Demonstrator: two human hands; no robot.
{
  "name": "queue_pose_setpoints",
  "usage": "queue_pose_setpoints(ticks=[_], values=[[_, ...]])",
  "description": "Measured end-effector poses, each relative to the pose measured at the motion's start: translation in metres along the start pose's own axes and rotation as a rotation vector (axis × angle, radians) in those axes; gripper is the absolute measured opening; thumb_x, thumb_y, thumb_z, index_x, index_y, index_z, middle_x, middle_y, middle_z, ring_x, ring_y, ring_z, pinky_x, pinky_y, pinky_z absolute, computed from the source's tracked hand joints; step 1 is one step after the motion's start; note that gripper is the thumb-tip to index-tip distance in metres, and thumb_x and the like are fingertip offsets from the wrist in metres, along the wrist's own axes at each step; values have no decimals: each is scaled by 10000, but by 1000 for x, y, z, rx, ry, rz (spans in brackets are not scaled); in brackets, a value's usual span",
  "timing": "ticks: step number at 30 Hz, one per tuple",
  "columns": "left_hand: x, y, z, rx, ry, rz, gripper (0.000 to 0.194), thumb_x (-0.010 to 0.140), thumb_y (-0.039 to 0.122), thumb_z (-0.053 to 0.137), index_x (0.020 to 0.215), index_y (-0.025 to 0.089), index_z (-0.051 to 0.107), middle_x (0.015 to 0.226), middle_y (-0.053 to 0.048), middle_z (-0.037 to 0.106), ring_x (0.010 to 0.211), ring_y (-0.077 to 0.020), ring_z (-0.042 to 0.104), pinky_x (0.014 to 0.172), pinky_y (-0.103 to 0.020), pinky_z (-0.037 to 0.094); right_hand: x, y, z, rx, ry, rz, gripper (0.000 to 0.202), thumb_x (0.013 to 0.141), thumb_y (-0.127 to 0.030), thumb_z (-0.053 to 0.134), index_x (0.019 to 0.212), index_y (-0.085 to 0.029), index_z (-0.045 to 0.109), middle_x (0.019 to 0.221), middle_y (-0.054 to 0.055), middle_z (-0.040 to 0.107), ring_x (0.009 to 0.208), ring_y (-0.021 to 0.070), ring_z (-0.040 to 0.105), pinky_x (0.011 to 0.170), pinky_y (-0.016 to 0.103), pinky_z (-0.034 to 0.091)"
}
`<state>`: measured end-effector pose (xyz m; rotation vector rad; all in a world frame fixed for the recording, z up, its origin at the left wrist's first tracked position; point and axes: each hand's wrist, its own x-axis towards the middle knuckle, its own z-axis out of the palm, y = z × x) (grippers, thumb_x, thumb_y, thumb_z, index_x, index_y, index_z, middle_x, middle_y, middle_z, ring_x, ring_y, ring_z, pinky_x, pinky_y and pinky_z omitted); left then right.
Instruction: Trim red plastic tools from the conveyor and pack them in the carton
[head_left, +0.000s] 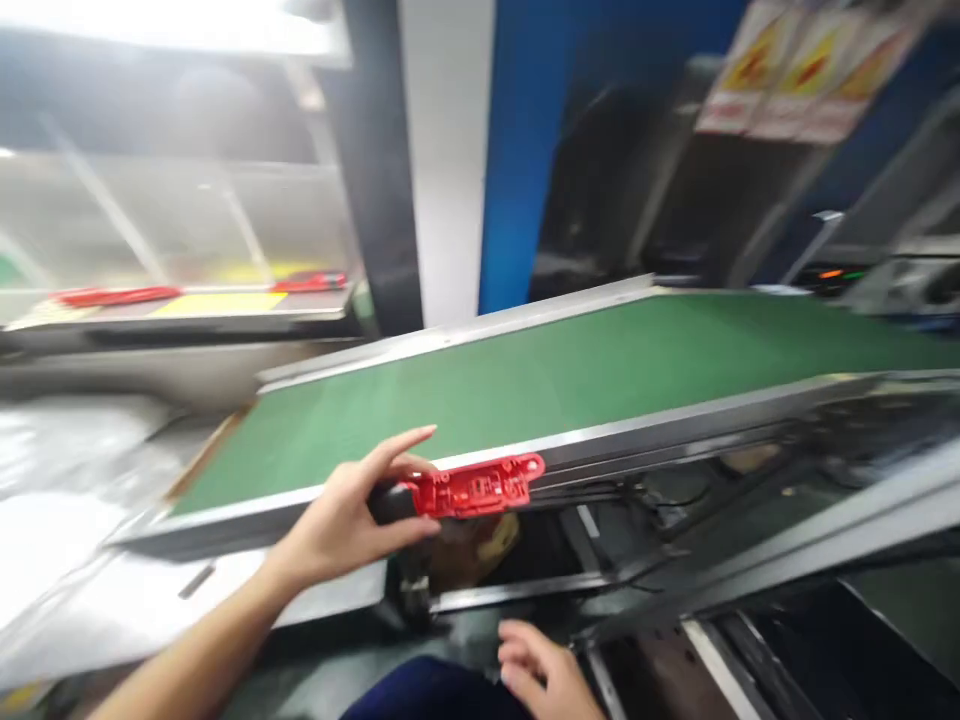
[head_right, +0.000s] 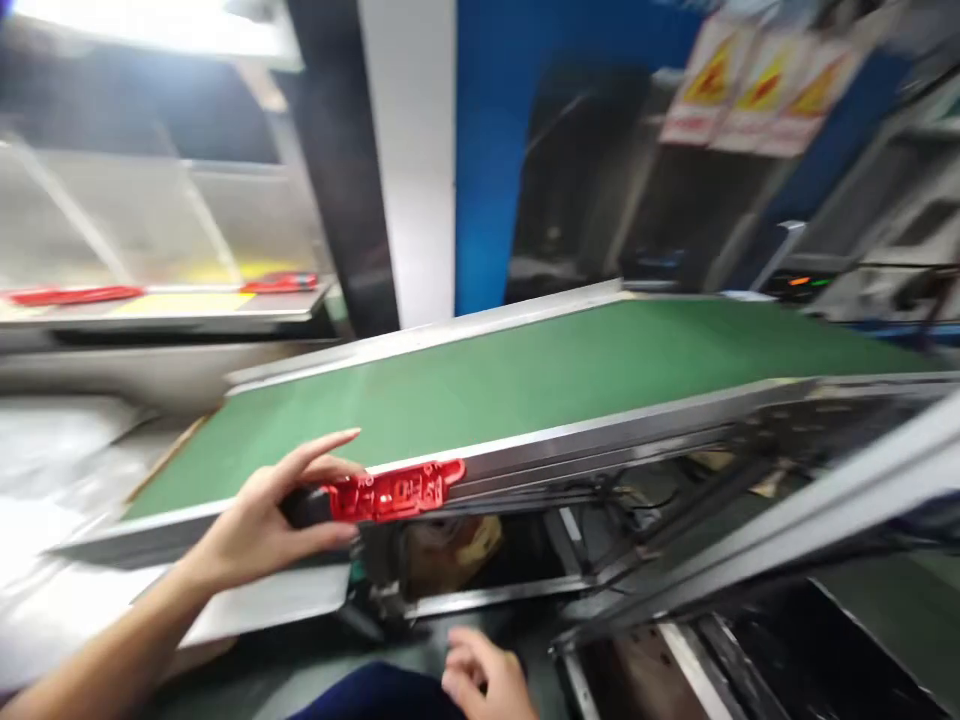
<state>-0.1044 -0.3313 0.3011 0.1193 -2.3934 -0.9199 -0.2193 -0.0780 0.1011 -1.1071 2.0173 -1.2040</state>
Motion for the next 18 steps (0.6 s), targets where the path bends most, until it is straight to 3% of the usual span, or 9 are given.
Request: queue_pose_setpoints(ticks=[1, 4, 6, 8, 11, 14, 18], values=[[-38, -1, -6, -8, 47, -22, 714, 838, 317, 727, 1455, 318, 367, 1022, -6, 739, 886, -160, 717, 861, -256, 568, 5, -13, 21, 85, -24, -3, 453, 914, -629, 508, 1251, -344, 607, 1081, 58, 725, 988, 253, 697, 851, 435, 582], [-134, -8, -20, 34, 132, -124, 761, 886, 296, 687, 1510, 330, 254, 1071, -26, 729, 923, -158, 713, 875, -261, 572, 17, -63, 76, 557, 35, -52, 815, 697, -737, 690, 1345, -266, 537, 1247, 140, 670, 1133, 313, 648, 910, 446, 564], [-182, -14, -28, 87, 157, -181, 744, 906, 302, 665, 1518, 320, 242, 1087, -39, 723, 935, -162, 711, 890, -270, 571, 23, -101, 108, 792, 17, -92, 941, 583, -731, 770, 1354, -262, 502, 1226, 139, 678, 1081, 307, 671, 892, 443, 575], [-220, -20, -36, 137, 195, -215, 705, 923, 315, 642, 1515, 305, 261, 1099, -52, 715, 936, -167, 711, 886, -273, 575, 25, -134, 134, 906, -35, -41, 897, 588, -692, 797, 1314, -242, 523, 1132, 124, 715, 947, 282, 712, 836, 430, 594], [-260, -26, -46, 185, 254, -248, 657, 928, 328, 633, 1500, 272, 313, 1103, -71, 707, 945, -185, 707, 871, -287, 584, 24, -164, 165, 919, -117, 101, 636, 702, -590, 793, 1166, -191, 622, 965, 100, 749, 789, 239, 723, 750, 376, 604], [-286, -26, -52, 123, 264, -308, 612, 895, 310, 676, 1448, 249, 421, 1108, -83, 706, 951, -204, 702, 874, -308, 583, 21, -172, 187, 868, -149, 198, 466, 732, -501, 801, 1034, -166, 685, 875, 78, 751, 743, 218, 712, 722, 342, 599], [-307, -26, -66, -125, 335, -586, 592, 780, 310, 796, 1325, 235, 577, 1151, -101, 693, 1022, -245, 679, 963, -352, 535, 16, -173, 207, 860, -32, 295, 388, 654, -448, 852, 882, -167, 714, 789, 43, 737, 673, 188, 692, 641, 292, 590]])
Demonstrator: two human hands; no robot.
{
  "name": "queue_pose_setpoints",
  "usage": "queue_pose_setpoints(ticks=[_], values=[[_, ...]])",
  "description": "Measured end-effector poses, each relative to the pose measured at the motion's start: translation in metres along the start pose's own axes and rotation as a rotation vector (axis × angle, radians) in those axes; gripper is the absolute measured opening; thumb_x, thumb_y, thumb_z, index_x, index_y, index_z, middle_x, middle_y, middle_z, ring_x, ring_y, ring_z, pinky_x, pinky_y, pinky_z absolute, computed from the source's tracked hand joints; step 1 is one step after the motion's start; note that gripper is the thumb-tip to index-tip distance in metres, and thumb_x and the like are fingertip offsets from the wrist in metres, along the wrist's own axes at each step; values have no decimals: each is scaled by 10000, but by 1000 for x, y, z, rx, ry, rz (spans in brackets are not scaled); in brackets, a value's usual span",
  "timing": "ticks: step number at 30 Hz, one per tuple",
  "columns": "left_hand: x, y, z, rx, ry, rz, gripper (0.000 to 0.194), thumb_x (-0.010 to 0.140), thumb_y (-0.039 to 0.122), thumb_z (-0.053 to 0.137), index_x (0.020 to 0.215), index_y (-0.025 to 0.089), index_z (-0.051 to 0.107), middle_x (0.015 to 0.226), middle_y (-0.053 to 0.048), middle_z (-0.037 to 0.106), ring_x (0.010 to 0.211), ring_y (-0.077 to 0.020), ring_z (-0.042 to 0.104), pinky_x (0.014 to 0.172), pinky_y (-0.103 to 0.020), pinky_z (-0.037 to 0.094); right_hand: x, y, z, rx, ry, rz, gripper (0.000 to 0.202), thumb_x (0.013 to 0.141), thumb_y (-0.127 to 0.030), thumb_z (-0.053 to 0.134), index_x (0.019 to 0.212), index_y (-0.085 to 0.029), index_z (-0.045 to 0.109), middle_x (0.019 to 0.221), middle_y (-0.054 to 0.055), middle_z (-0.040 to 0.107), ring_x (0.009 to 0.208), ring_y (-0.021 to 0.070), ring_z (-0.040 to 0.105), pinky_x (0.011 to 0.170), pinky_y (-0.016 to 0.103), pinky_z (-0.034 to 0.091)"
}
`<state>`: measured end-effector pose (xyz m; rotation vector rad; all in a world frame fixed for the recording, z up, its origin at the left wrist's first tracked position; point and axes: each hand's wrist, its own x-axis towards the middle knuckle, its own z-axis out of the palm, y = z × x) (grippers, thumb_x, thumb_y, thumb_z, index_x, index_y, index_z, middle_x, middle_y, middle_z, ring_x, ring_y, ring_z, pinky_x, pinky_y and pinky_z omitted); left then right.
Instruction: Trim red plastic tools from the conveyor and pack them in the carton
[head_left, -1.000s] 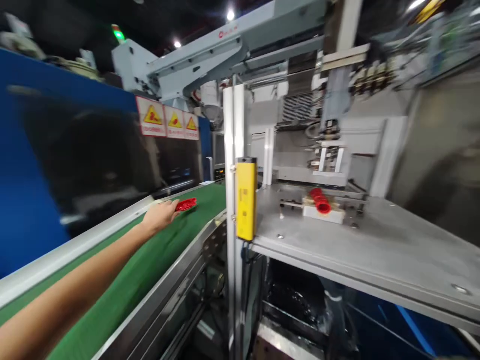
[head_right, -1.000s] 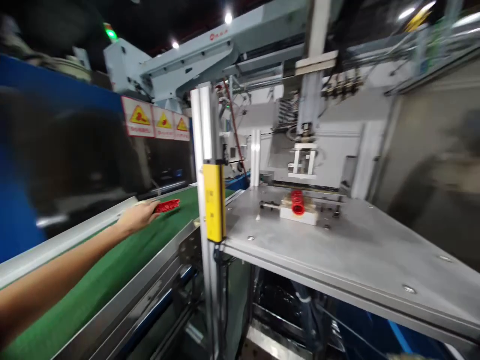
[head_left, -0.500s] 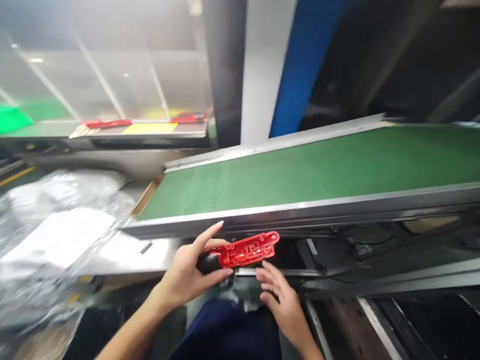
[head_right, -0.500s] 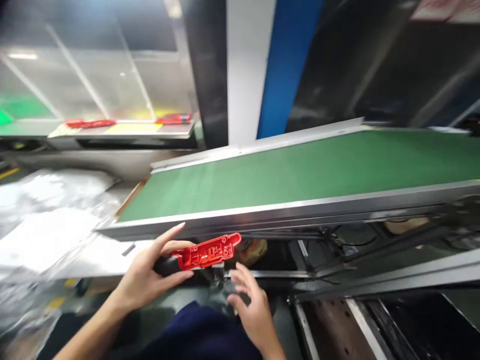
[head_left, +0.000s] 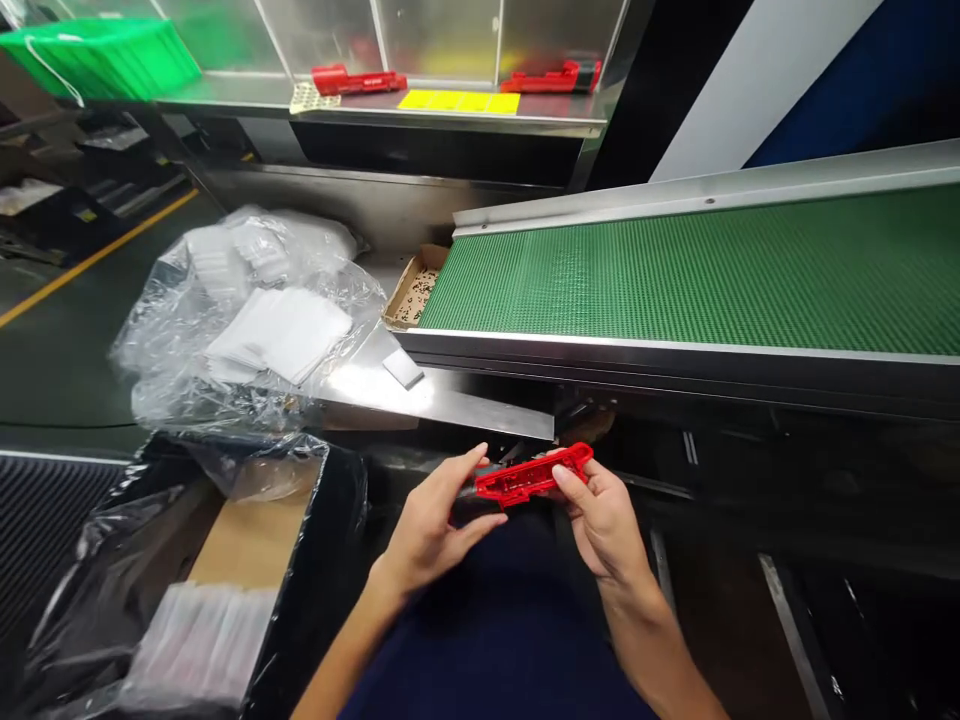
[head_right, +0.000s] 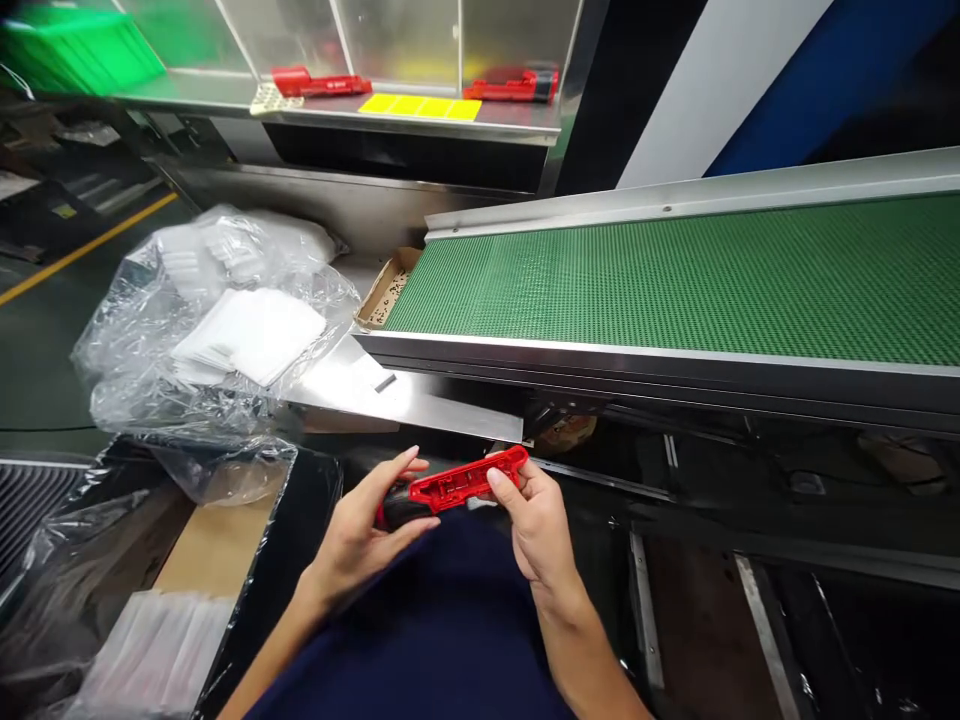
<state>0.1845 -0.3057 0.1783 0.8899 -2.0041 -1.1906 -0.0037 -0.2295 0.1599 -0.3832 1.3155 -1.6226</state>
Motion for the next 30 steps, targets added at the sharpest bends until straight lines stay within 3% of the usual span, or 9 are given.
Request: queue_pose_setpoints(ticks=[2, 5, 10, 15, 18, 27, 30], values=[[-1, -5, -12, -122, 26, -173, 619, 726, 340, 830, 1293, 231, 606, 1114, -93, 705, 1003, -261, 678, 960, -372, 525, -2, 2, 6, 30, 88, -7, 383, 619, -435, 869, 852, -173, 714, 764, 31, 729, 659, 182, 688, 620, 282, 588], [3, -13, -24, -239, -60, -345, 545, 684, 376, 829, 1182, 214, 678, 1019, -75, 729, 913, -260, 683, 858, -356, 542, -6, 0, 13, 52, 154, -32, 379, 612, -425, 872, 855, -181, 712, 767, 29, 731, 653, 184, 687, 609, 294, 589], [16, -14, -13, -520, -147, -457, 491, 673, 398, 794, 1081, 141, 697, 813, -77, 727, 691, -217, 657, 606, -283, 500, -11, -9, 6, -10, 198, -108, 392, 656, -463, 848, 895, -192, 697, 764, 19, 725, 640, 181, 675, 578, 283, 564], [27, -7, 4, -572, -204, -437, 398, 714, 495, 759, 863, 130, 700, 610, -57, 668, 559, -170, 601, 515, -229, 411, -13, -11, -15, -218, 217, -272, 427, 784, -550, 733, 995, -183, 684, 878, 46, 725, 810, 206, 683, 787, 321, 546], [31, -5, 7, -550, -213, -408, 481, 715, 610, 742, 709, 136, 666, 600, -74, 667, 515, -146, 566, 506, -223, 394, -12, -12, -22, -276, 172, -308, 443, 842, -598, 644, 987, -180, 684, 925, 67, 720, 904, 241, 672, 880, 369, 519], [36, -7, 8, -540, -194, -391, 569, 715, 705, 708, 668, 141, 650, 588, -78, 660, 486, -137, 530, 502, -235, 385, -12, -16, -29, -249, 128, -285, 403, 835, -575, 660, 939, -185, 671, 891, 62, 728, 849, 235, 686, 826, 360, 541], [37, -12, 14, -621, -112, -392, 514, 736, 638, 741, 815, 131, 707, 668, -61, 687, 527, -128, 545, 546, -234, 426, -16, -13, -29, -300, 109, -326, 356, 850, -497, 675, 1013, -181, 678, 933, 74, 739, 842, 228, 702, 776, 335, 566]])
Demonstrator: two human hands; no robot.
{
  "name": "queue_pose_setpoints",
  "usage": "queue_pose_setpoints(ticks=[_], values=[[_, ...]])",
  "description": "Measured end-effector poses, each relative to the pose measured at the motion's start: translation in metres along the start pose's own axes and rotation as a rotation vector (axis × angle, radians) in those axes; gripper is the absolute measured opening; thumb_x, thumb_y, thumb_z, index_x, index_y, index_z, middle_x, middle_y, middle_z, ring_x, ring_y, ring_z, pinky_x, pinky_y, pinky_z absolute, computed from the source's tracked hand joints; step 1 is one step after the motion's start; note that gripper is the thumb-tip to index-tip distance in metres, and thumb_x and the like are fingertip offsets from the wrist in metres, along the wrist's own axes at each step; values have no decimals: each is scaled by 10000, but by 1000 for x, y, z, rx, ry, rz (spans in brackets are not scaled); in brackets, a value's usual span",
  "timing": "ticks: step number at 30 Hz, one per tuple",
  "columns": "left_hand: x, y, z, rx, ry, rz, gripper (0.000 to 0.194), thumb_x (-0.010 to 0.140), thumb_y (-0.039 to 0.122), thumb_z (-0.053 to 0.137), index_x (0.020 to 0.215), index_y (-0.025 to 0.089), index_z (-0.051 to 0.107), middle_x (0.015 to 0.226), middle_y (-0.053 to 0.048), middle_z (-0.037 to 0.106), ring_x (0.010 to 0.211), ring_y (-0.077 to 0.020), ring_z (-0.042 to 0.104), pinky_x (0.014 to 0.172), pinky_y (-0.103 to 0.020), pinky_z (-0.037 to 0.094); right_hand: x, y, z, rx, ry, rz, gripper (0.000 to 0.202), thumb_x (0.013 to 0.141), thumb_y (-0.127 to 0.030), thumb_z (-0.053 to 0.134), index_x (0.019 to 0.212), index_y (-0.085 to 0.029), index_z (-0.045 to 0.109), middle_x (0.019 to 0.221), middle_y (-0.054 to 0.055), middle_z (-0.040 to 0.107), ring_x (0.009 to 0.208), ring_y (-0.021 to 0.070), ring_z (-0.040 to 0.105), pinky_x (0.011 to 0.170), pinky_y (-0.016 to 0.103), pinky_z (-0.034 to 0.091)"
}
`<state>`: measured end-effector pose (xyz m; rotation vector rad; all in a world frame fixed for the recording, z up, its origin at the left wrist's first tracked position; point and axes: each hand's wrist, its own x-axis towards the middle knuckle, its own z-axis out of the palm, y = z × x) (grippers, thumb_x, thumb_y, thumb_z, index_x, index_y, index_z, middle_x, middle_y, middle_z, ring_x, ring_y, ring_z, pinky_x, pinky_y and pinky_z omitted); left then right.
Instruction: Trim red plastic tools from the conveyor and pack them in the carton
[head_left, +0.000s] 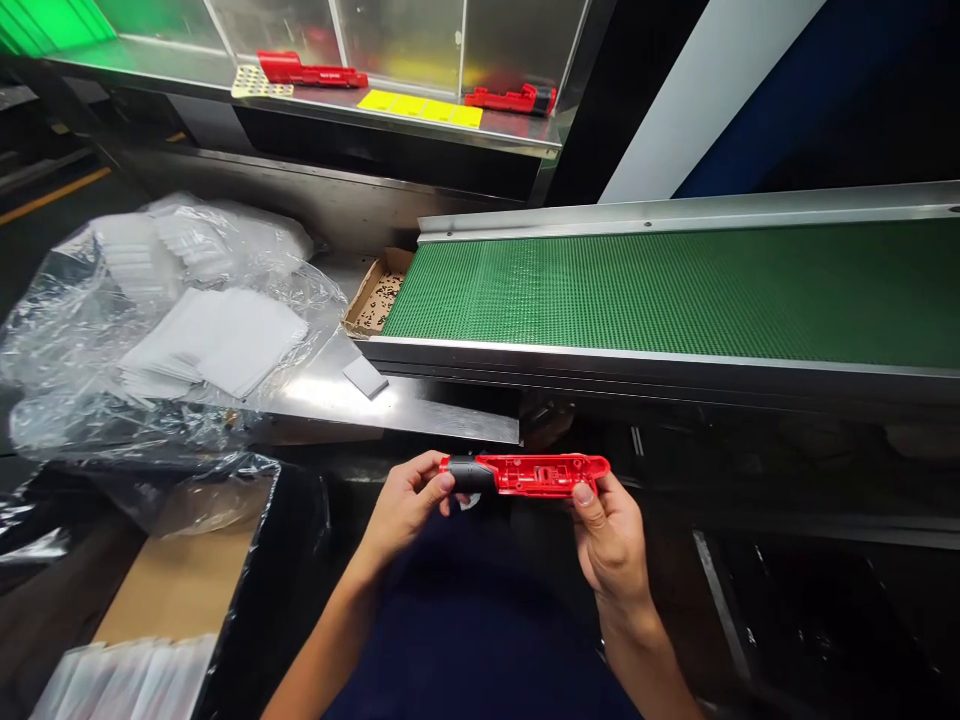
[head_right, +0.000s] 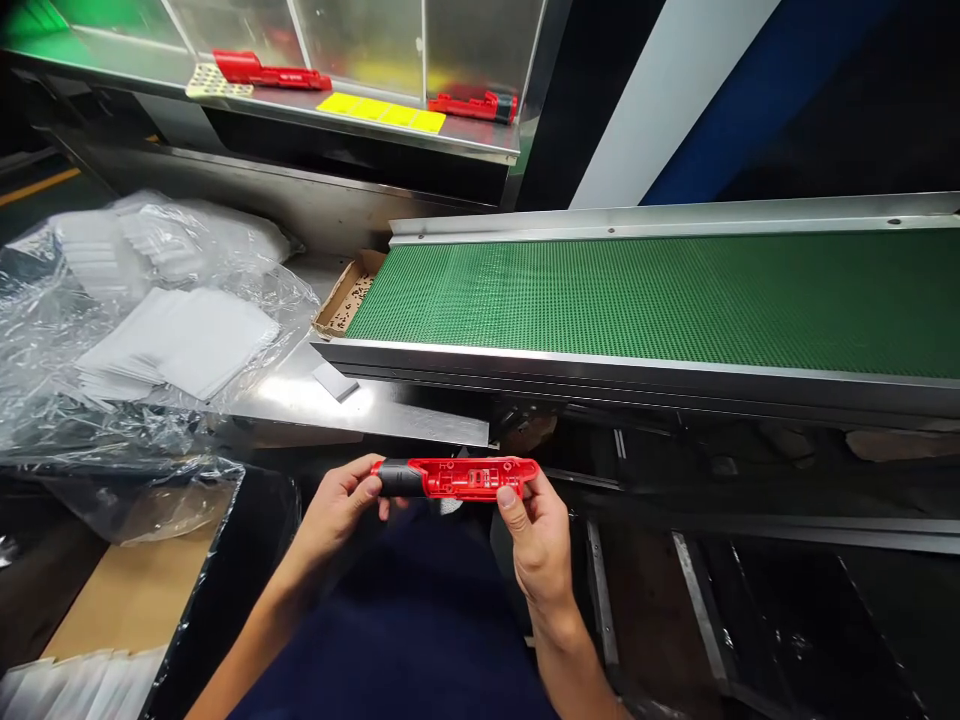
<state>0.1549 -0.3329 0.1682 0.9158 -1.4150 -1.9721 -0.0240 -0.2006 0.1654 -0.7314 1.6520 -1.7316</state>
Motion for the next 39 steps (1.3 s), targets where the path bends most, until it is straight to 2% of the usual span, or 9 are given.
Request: queue_pose_setpoints(ticks=[3, 6, 11, 15, 18, 21, 27, 32, 39], values=[[6, -7, 11, -333, 94, -48, 562, 736, 574, 786, 1090, 148, 691, 909, -81, 728, 749, -175, 652, 712, -258, 515, -6, 1, 5, -113, -2, -175, 267, 860, -310, 698, 1109, -215, 681, 1034, 69, 748, 912, 225, 719, 806, 330, 586], [10, -9, 25, -661, 38, -173, 637, 767, 572, 769, 1229, 165, 604, 1086, -126, 709, 966, -243, 677, 864, -336, 537, -12, 3, 15, -254, -151, -502, 395, 866, -122, 641, 1212, -310, 657, 1180, 40, 719, 1077, 244, 688, 910, 395, 573], [7, -4, 33, -864, -78, -148, 621, 853, 591, 666, 1319, 206, 525, 927, -48, 691, 756, -180, 675, 703, -288, 553, -13, -3, 27, -491, -444, -893, 619, 881, -88, 557, 1434, -356, 480, 1142, 46, 732, 1132, 292, 662, 863, 465, 587], [6, -5, 26, -876, -124, -80, 565, 891, 610, 595, 1267, 188, 587, 723, 22, 579, 452, -62, 496, 485, -186, 428, -1, -19, 23, -465, -836, -788, 564, 857, -226, 660, 1389, -354, 525, 1229, 66, 696, 1155, 296, 647, 891, 439, 583], [5, -10, 21, -855, -261, -116, 523, 945, 589, 506, 1253, 177, 601, 689, 32, 547, 355, -39, 417, 403, -179, 373, 17, -31, 14, -353, -634, -656, 459, 824, -372, 743, 1265, -304, 635, 1270, 104, 669, 1177, 291, 630, 978, 441, 536], [2, -15, 20, -840, -407, -207, 561, 984, 595, 380, 1319, 177, 547, 704, 12, 582, 353, -78, 493, 344, -179, 370, 38, -44, 10, -413, -478, -453, 539, 737, -504, 793, 1202, -256, 679, 1376, 138, 587, 1283, 318, 543, 1055, 479, 466], [-4, -21, 25, -803, -570, -383, 629, 988, 600, 338, 1358, 113, 485, 743, -79, 678, 516, -191, 672, 390, -198, 494, 67, -60, 19, -488, -819, -239, 314, 783, -417, 762, 1039, -237, 738, 1315, 115, 633, 1213, 280, 602, 1034, 451, 476], [-6, -22, 26, -789, -556, -409, 629, 996, 586, 305, 1332, 92, 504, 757, -94, 688, 438, -176, 633, 337, -194, 451, 73, -61, 21, -485, -909, -92, 177, 778, -354, 760, 899, -225, 755, 1278, 93, 654, 1187, 274, 616, 999, 432, 496], [-6, -18, 26, -688, -610, -478, 692, 984, 613, 293, 864, 34, 653, 607, -120, 654, 376, -162, 582, 324, -190, 421, 75, -65, 30, -415, -1126, 98, 165, 827, -340, 708, 873, -200, 784, 1251, 69, 657, 1124, 241, 635, 998, 367, 478]])
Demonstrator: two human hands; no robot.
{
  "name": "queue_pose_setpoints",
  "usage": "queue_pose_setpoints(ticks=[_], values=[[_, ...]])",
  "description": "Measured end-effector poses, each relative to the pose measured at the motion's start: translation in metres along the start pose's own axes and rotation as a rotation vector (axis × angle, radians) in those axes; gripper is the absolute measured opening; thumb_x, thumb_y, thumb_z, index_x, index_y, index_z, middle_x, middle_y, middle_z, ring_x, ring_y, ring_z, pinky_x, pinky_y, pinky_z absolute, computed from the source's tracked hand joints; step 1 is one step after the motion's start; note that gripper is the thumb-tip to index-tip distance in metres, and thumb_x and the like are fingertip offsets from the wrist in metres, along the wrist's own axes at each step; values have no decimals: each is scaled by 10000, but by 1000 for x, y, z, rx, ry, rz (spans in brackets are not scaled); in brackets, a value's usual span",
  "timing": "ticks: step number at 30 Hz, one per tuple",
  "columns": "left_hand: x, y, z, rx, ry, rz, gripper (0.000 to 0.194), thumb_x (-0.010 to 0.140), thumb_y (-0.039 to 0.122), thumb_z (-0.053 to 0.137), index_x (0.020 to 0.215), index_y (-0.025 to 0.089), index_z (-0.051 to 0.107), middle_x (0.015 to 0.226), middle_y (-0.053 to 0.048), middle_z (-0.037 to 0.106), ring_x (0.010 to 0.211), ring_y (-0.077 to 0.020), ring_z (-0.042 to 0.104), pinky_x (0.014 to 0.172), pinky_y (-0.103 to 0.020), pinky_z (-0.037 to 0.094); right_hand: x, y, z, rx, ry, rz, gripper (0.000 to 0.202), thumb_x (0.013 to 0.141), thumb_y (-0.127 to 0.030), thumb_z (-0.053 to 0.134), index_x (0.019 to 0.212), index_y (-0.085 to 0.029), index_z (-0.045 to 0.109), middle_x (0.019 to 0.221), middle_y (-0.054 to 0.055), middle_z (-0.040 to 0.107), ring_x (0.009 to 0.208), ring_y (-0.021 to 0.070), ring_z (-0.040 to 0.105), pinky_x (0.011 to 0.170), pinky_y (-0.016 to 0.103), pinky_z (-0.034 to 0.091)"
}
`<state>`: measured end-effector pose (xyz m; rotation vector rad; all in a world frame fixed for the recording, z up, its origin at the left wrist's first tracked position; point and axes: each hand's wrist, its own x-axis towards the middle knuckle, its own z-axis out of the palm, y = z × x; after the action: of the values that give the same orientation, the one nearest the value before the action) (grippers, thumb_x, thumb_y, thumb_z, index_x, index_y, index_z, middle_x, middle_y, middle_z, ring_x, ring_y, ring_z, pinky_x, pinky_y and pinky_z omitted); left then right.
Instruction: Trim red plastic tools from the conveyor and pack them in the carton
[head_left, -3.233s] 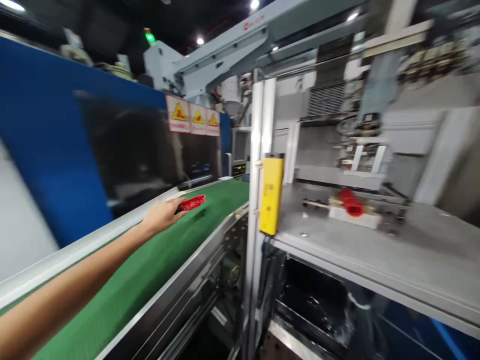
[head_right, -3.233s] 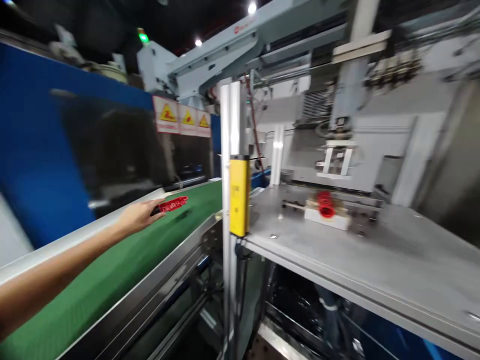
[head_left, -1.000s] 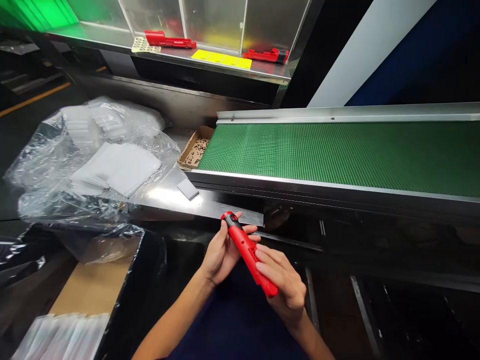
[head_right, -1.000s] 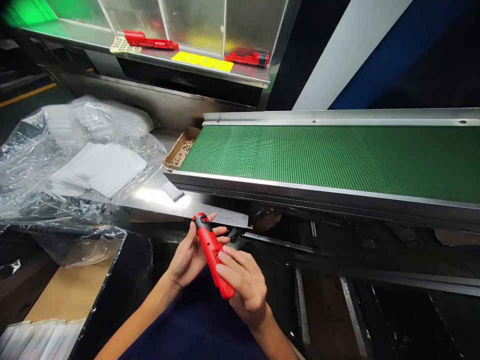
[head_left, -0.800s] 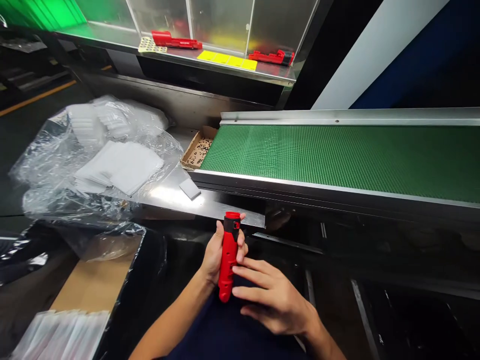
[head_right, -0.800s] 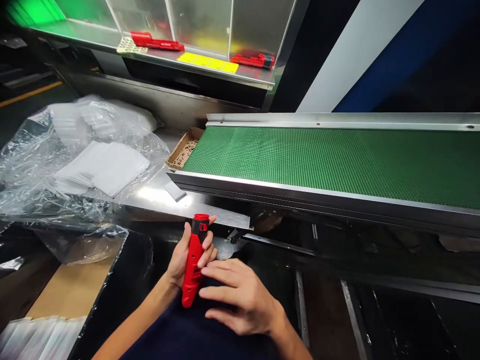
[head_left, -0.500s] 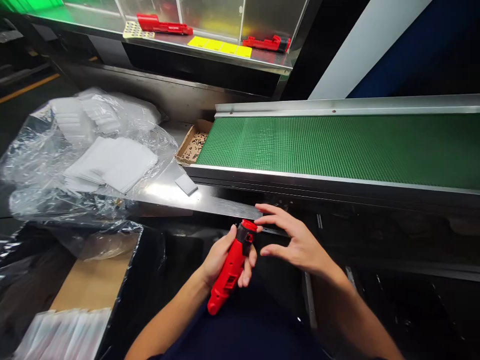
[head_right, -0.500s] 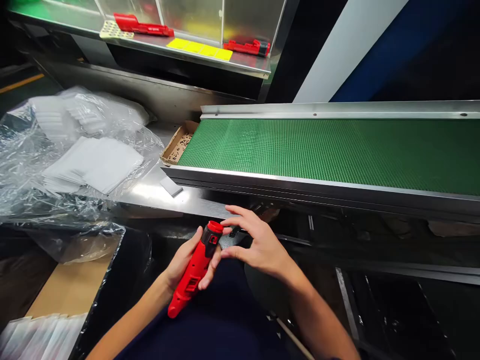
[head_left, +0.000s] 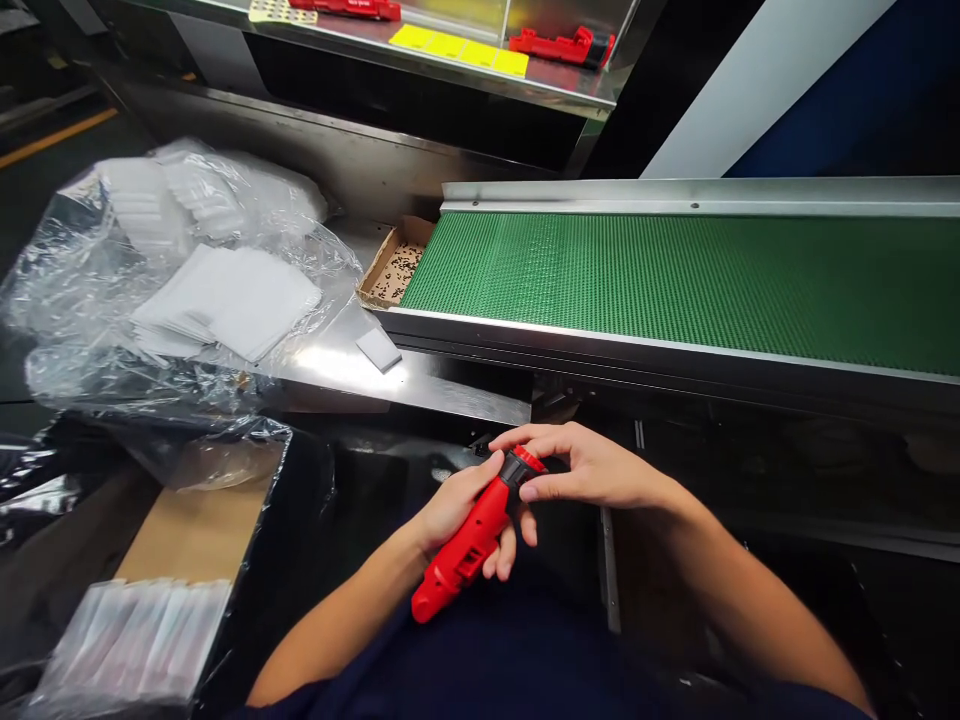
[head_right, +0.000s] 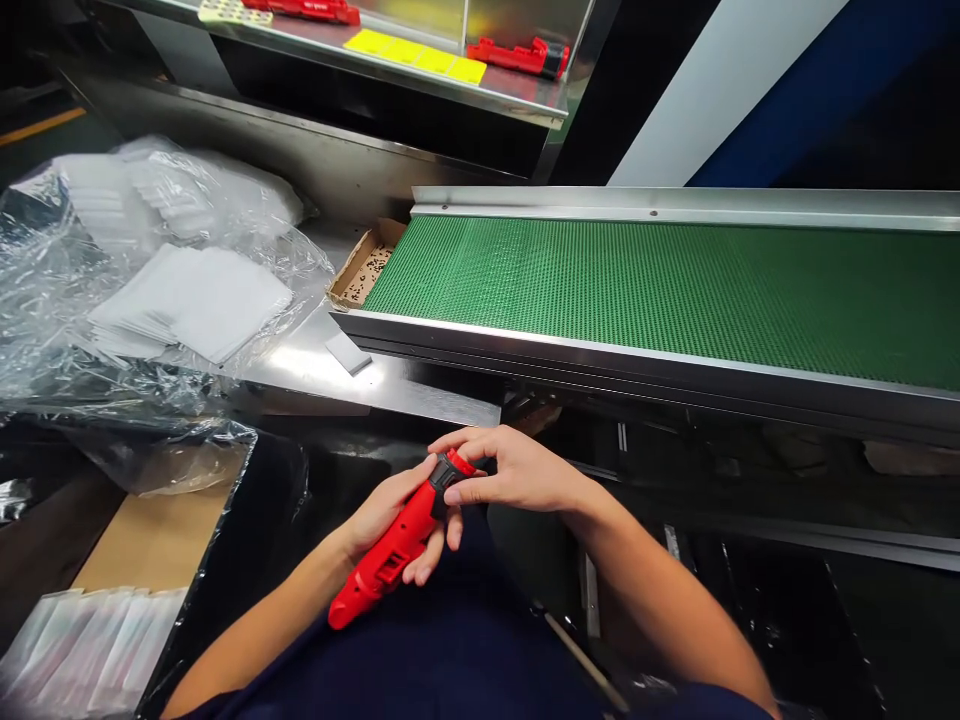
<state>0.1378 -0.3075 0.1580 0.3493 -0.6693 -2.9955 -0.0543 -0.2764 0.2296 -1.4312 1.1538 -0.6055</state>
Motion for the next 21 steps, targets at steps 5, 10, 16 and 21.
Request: queue_pose_setpoints(ticks=[5, 10, 16, 21], values=[[0, -2, -5, -6, 0, -31, 697, 961, 622, 352, 744, 35, 660, 566, -124, 642, 353, -161, 561, 308, -196, 406, 0, 3, -2, 80, -33, 35, 182, 824, -329, 717, 878, -166, 780, 1196, 78, 668, 1077, 208, 634, 969, 309, 467], [-3, -2, -4, 22, 24, -27, 602, 932, 558, 465, 743, 26, 674, 561, -144, 649, 364, -161, 566, 311, -185, 399, -3, 6, -6, 33, -40, 53, 199, 843, -323, 678, 926, -169, 774, 1199, 71, 671, 1060, 198, 632, 970, 304, 447], [-2, 0, -3, 72, 68, -52, 663, 960, 576, 358, 717, 38, 660, 516, -155, 626, 322, -144, 517, 297, -179, 356, -2, 8, -1, 43, 43, 84, 230, 847, -332, 613, 902, -151, 743, 1113, 51, 692, 987, 195, 640, 917, 287, 457], [0, -2, -5, 138, 157, 8, 624, 955, 585, 396, 734, 57, 642, 502, -138, 621, 302, -134, 492, 290, -175, 341, 1, 13, 14, -114, 201, 176, 220, 826, -293, 545, 860, -155, 713, 824, 25, 695, 781, 180, 625, 722, 270, 474]])
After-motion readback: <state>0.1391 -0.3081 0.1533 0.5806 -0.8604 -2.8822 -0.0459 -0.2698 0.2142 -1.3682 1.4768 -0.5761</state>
